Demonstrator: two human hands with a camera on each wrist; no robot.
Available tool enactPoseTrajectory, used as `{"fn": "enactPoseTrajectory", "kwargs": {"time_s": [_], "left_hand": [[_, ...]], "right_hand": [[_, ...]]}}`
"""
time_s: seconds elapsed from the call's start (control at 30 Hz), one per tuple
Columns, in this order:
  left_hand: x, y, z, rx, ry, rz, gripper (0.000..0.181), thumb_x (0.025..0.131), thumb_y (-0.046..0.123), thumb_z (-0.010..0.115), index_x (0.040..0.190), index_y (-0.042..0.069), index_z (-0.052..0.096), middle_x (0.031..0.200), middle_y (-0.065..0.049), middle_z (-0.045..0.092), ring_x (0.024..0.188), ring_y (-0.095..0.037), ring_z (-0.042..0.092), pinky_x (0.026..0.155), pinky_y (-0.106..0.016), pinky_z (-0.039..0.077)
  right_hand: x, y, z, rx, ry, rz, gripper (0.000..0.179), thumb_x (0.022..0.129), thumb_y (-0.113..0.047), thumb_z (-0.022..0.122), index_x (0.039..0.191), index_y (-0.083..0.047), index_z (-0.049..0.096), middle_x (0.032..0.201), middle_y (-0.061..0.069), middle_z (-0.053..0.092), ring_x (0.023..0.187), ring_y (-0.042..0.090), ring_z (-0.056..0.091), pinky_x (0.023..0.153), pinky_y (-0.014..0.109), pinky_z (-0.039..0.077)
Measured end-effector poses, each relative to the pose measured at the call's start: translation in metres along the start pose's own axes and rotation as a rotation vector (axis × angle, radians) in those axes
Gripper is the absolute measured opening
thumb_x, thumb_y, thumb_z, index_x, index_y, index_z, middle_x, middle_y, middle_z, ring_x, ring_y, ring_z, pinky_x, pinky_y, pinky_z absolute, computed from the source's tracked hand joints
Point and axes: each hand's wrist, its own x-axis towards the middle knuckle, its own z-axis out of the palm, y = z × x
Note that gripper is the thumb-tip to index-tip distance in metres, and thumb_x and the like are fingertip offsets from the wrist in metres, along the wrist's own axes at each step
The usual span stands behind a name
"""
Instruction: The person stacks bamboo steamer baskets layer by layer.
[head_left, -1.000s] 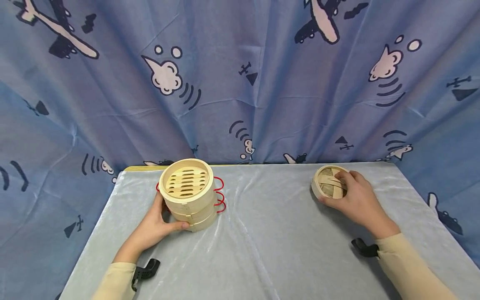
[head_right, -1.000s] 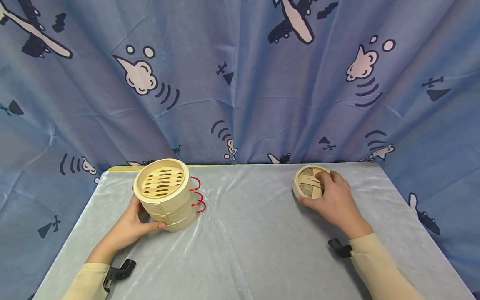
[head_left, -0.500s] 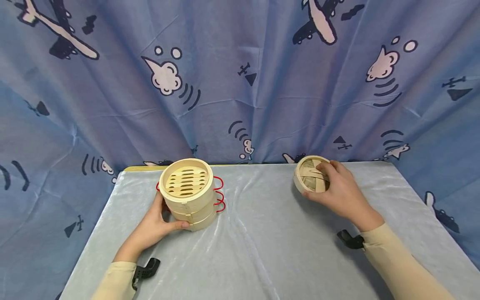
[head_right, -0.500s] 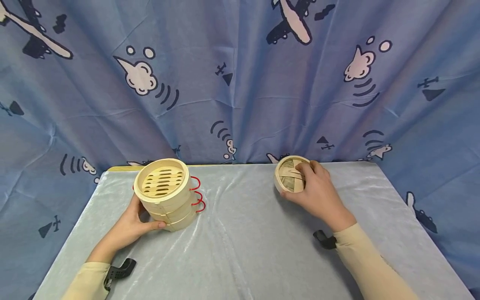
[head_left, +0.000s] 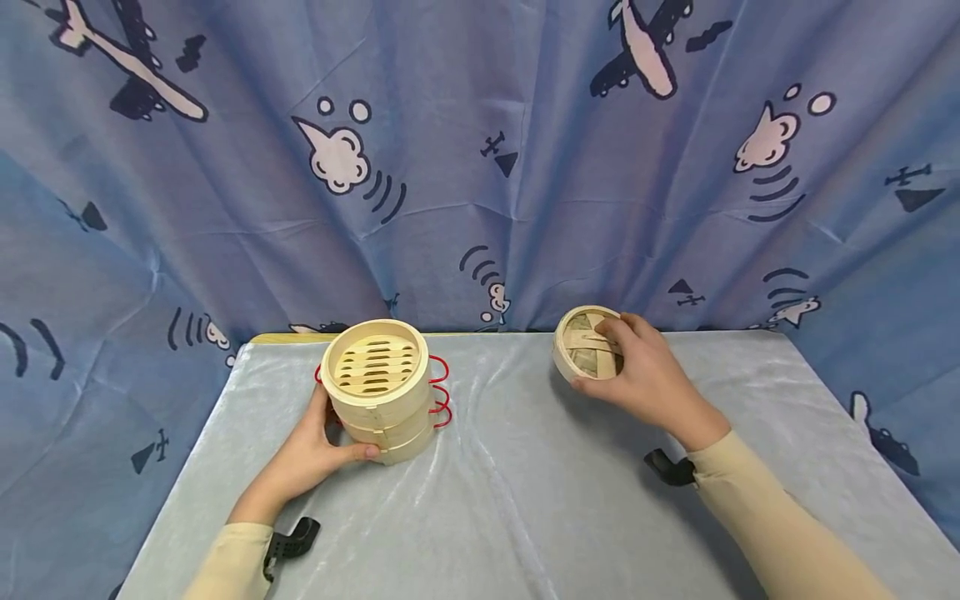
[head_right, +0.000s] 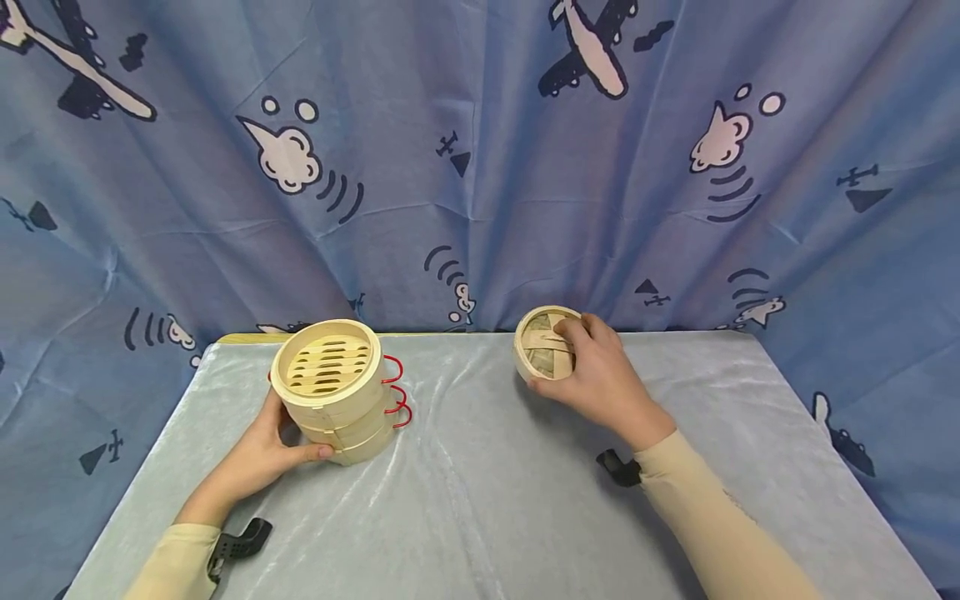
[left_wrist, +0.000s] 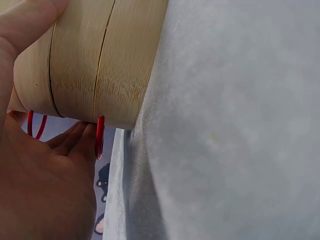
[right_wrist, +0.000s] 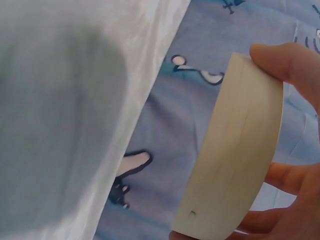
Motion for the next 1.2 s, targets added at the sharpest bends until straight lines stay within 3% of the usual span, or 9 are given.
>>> {"fn": "enactPoseTrajectory", "kwargs": {"time_s": [0.1,0.33,0.47,0.9,1.2], "left_hand": [[0.0,-0.003,-0.001,-0.001,-0.005,-0.001,0.127,0.064,0.022,0.096,0.157,0.038,0.011,0.147,0.008,0.04,0.127,-0.016,0.046,0.099,-0.024,0.039],[-0.002,0.024,0.002,-0.002,0.001,0.011,0.121,0.067,0.017,0.094,0.157,0.033,0.015,0.141,0.002,0.045,0.119,-0.017,0.049,0.095,-0.029,0.042],[-0.004,0.032,0.001,-0.002,-0.005,0.016,0.121,0.067,0.013,0.094,0.157,0.029,0.015,0.142,0.0,0.045,0.12,-0.016,0.049,0.096,-0.03,0.042],[-0.003,0.033,0.0,-0.005,-0.009,-0.009,0.121,0.067,0.015,0.094,0.157,0.031,0.015,0.147,0.003,0.04,0.128,-0.014,0.046,0.104,-0.025,0.036],[-0.003,0.03,-0.001,0.009,-0.008,0.005,0.12,0.069,0.016,0.093,0.157,0.031,0.015,0.145,0.002,0.042,0.122,-0.016,0.049,0.097,-0.024,0.039]], "right_hand": [[0.005,-0.01,0.004,0.004,0.005,-0.018,0.091,0.067,-0.066,0.081,0.135,-0.013,0.052,0.151,0.025,0.033,0.137,0.047,0.03,0.101,0.066,0.034],[0.015,-0.03,0.01,-0.007,0.019,-0.069,0.087,0.066,-0.065,0.082,0.132,-0.017,0.053,0.148,0.021,0.038,0.133,0.043,0.036,0.099,0.063,0.038],[0.019,-0.041,0.011,0.0,0.022,-0.087,0.085,0.066,-0.065,0.082,0.132,-0.018,0.053,0.148,0.019,0.038,0.133,0.043,0.037,0.099,0.062,0.039],[0.025,-0.076,0.012,0.039,0.037,-0.155,0.08,0.065,-0.063,0.082,0.129,-0.024,0.054,0.15,0.015,0.037,0.136,0.037,0.035,0.099,0.06,0.039],[0.029,-0.097,0.015,0.068,0.058,-0.237,0.079,0.065,-0.064,0.082,0.13,-0.029,0.055,0.149,0.01,0.04,0.136,0.032,0.036,0.1,0.055,0.04]]}}
